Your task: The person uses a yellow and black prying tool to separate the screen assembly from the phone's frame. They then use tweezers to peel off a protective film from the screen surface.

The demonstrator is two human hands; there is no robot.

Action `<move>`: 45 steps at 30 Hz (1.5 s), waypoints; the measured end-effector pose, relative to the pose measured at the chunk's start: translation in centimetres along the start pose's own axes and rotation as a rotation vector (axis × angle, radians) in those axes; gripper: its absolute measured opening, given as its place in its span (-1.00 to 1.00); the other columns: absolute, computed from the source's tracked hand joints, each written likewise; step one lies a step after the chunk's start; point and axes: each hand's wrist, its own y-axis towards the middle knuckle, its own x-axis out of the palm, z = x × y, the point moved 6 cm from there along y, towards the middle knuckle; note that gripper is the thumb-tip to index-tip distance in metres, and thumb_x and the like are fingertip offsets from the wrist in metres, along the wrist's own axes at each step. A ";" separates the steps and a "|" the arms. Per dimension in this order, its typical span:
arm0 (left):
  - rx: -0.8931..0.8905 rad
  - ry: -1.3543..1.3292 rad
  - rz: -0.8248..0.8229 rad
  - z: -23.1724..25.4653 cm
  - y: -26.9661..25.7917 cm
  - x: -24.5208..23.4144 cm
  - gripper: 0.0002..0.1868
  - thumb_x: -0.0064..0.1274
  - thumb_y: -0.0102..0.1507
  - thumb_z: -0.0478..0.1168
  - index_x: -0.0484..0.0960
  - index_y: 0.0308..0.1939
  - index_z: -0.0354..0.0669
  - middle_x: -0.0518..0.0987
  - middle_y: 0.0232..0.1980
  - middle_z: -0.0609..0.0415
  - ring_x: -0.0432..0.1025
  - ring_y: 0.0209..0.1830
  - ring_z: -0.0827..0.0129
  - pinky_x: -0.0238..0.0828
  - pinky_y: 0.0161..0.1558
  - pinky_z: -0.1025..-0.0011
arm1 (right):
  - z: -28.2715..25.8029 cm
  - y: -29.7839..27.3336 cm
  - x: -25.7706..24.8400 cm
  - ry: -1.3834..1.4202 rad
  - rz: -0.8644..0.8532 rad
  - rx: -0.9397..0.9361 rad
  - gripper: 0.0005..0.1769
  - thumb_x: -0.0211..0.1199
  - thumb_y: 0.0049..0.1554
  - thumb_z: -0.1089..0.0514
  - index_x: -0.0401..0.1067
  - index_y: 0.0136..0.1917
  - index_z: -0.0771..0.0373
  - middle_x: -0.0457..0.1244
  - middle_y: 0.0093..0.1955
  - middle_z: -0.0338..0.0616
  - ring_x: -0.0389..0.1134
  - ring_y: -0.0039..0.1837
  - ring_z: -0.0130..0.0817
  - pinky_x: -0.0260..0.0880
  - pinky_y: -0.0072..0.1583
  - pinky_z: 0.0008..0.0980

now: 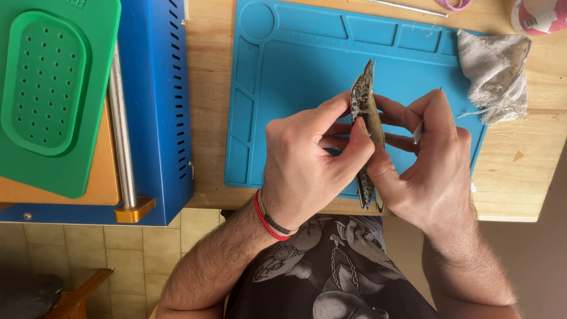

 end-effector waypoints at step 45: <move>-0.269 -0.532 -0.104 -3.4 -1.3 -0.1 -0.61 0.05 0.49 -0.10 0.64 0.29 -0.26 0.73 0.11 0.10 0.64 0.12 0.45 0.90 0.03 0.38 | 0.0 0.9 0.6 0.038 0.001 0.012 -0.31 0.63 0.08 0.09 0.07 0.01 0.29 0.40 0.46 0.09 0.55 0.35 -0.19 0.74 0.20 -0.22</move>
